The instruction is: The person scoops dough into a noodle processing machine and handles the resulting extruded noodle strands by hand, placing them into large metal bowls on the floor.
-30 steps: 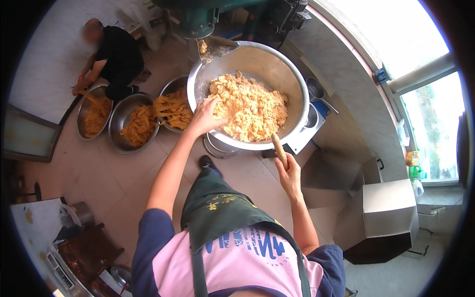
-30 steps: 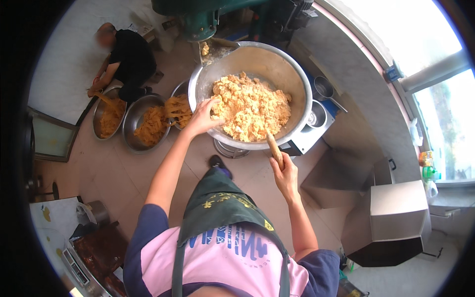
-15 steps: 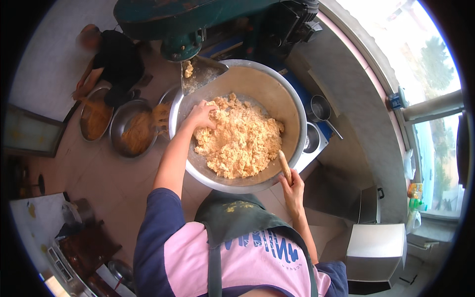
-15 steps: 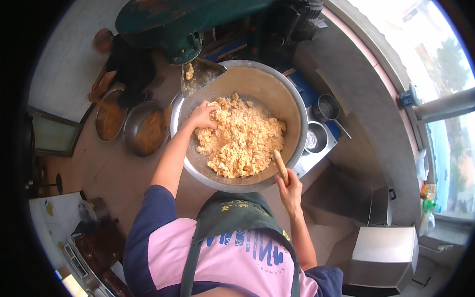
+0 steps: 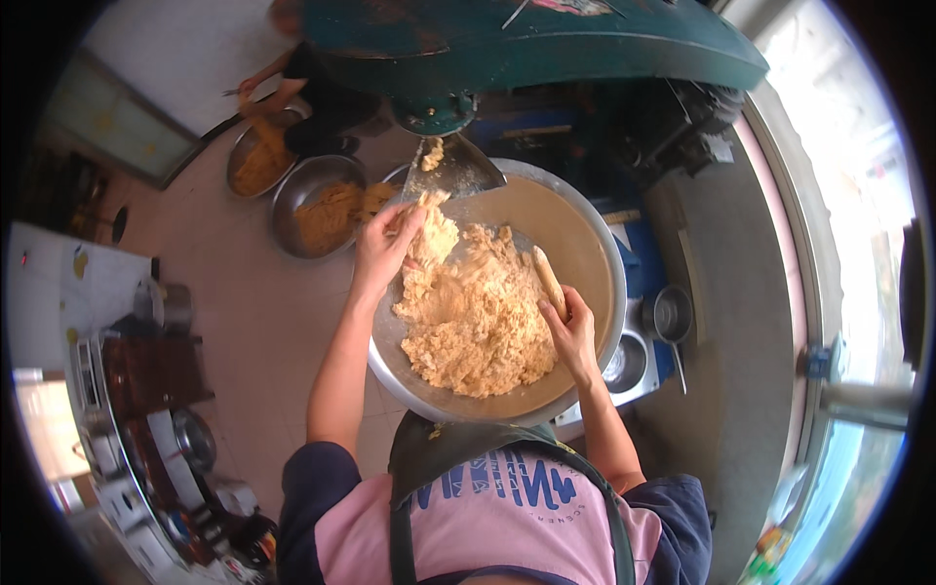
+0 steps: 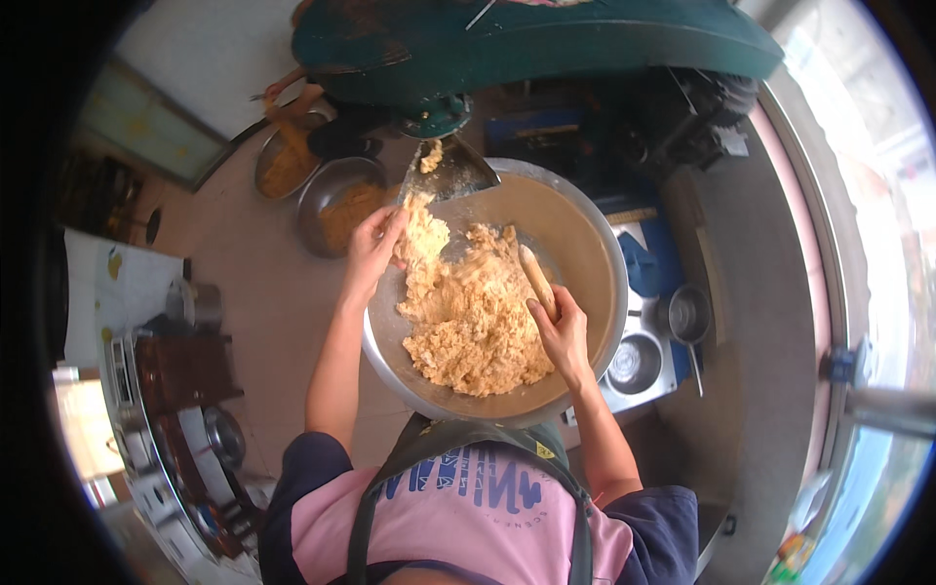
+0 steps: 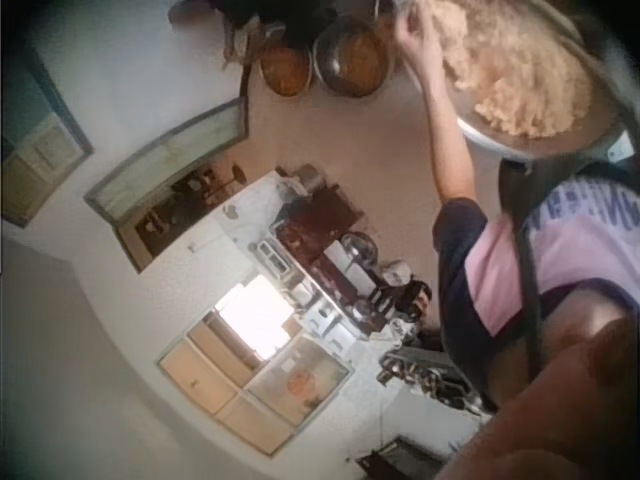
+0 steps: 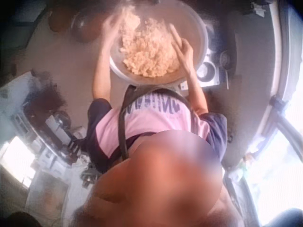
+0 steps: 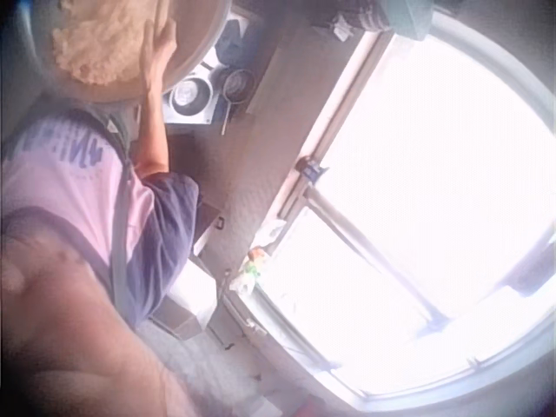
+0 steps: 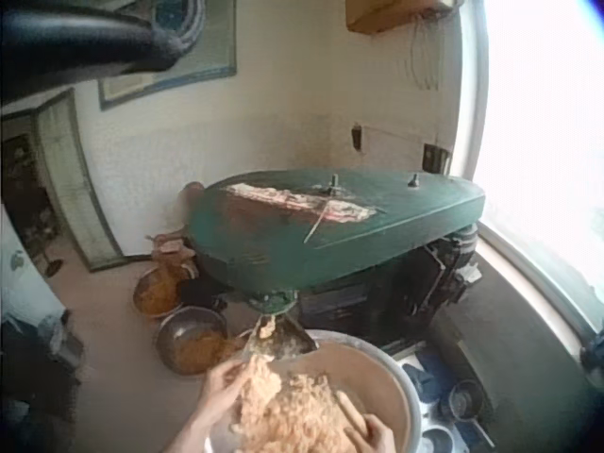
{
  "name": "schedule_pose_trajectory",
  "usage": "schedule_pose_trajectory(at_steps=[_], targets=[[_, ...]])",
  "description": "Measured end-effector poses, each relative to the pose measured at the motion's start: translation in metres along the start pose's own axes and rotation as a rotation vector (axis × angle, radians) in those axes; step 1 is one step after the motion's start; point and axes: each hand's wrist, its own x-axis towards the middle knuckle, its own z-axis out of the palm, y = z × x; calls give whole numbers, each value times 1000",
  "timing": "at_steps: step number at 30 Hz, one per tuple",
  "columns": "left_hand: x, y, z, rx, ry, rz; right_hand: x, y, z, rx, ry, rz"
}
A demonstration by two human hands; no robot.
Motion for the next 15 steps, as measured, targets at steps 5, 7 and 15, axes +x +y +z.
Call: schedule_pose_trajectory(at_steps=[5,7,15], targets=[[34,10,44,-165,428,-4,48,-30,-15,-32,-167,-116],[26,4,68,-60,429,41,66,-42,-20,-133,-209,-143],[46,-56,81,337,572,542,110,-42,5,-214,-218,-485]])
